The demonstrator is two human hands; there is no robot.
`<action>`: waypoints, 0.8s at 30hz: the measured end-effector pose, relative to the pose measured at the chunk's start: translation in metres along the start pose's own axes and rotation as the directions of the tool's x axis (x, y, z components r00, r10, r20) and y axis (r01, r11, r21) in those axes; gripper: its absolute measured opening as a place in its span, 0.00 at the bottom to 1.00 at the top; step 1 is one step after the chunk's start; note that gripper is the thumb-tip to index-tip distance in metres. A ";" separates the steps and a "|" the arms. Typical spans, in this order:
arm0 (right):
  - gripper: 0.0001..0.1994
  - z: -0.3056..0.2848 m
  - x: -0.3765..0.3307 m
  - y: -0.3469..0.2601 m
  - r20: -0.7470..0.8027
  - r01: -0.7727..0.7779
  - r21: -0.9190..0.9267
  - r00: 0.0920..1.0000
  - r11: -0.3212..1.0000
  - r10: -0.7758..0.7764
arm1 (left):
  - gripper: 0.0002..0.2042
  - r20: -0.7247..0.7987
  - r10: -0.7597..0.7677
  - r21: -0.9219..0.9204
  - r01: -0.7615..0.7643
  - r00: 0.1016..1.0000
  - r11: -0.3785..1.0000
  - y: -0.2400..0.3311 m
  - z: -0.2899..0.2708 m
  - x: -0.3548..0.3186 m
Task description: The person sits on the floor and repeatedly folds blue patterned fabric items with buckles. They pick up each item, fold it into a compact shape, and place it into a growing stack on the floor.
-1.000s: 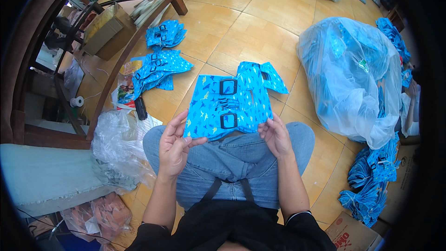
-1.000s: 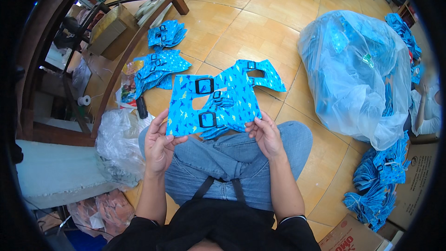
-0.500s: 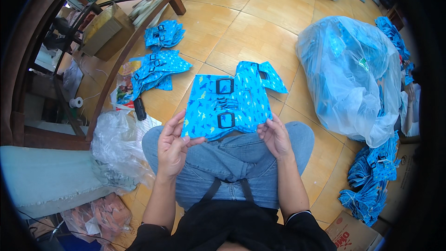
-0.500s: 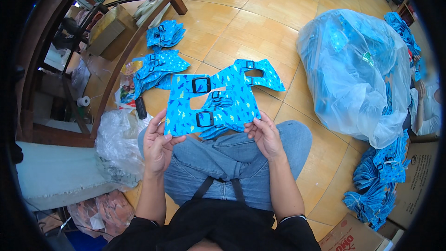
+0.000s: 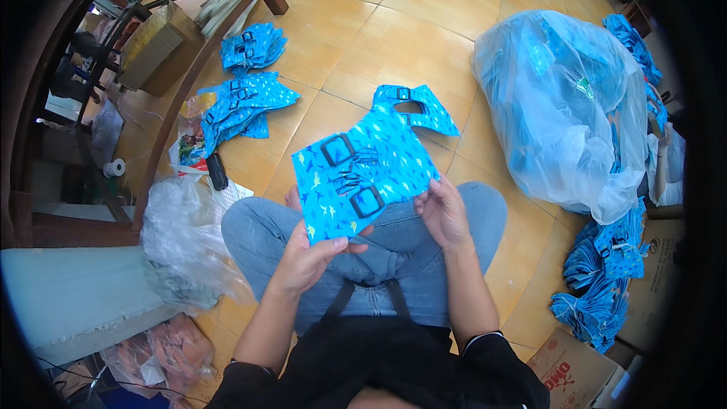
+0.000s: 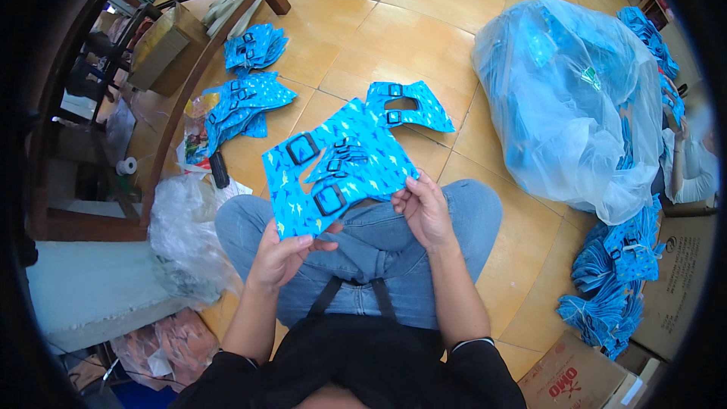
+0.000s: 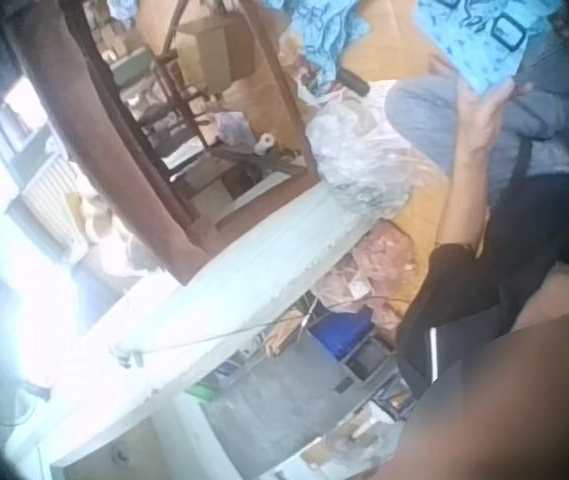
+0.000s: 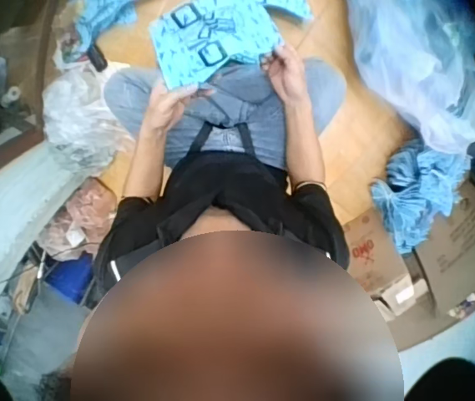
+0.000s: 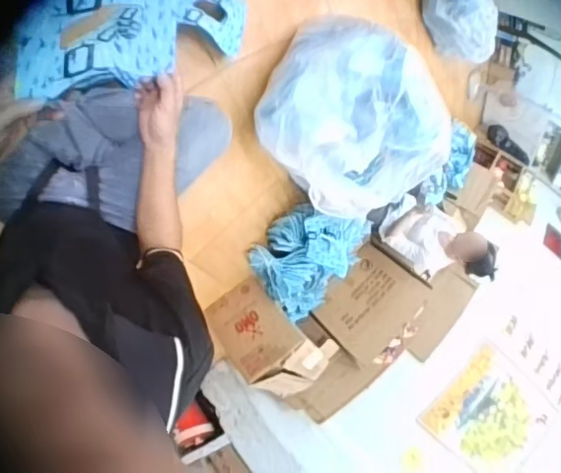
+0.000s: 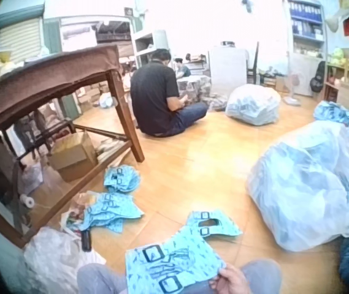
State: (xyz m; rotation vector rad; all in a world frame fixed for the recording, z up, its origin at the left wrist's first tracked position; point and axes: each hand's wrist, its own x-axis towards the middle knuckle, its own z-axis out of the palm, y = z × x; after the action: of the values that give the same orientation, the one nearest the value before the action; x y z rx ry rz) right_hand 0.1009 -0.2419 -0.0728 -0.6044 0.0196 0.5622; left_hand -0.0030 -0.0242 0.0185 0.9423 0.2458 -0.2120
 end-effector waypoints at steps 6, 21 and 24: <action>0.14 0.048 -0.019 0.019 -0.067 0.018 -0.125 0.997 0.992 -0.026 | 0.20 -0.076 -0.019 -0.006 0.018 0.997 1.000 -0.009 0.010 -0.003; 0.12 0.086 -0.029 0.017 -0.020 0.130 -0.368 0.989 0.921 -0.147 | 0.19 0.034 0.040 0.016 -0.040 0.999 0.999 -0.011 0.011 -0.012; 0.15 0.088 -0.029 0.021 -0.079 0.189 -0.596 0.953 0.781 -0.291 | 0.20 -0.023 0.095 0.063 -0.093 0.995 0.994 -0.012 0.009 -0.010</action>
State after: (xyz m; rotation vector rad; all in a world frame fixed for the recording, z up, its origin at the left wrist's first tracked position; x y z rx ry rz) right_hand 0.0528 -0.1947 -0.0061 -1.2413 -0.0761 0.2530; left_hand -0.0154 -0.0374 0.0170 1.0163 0.2192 -0.1211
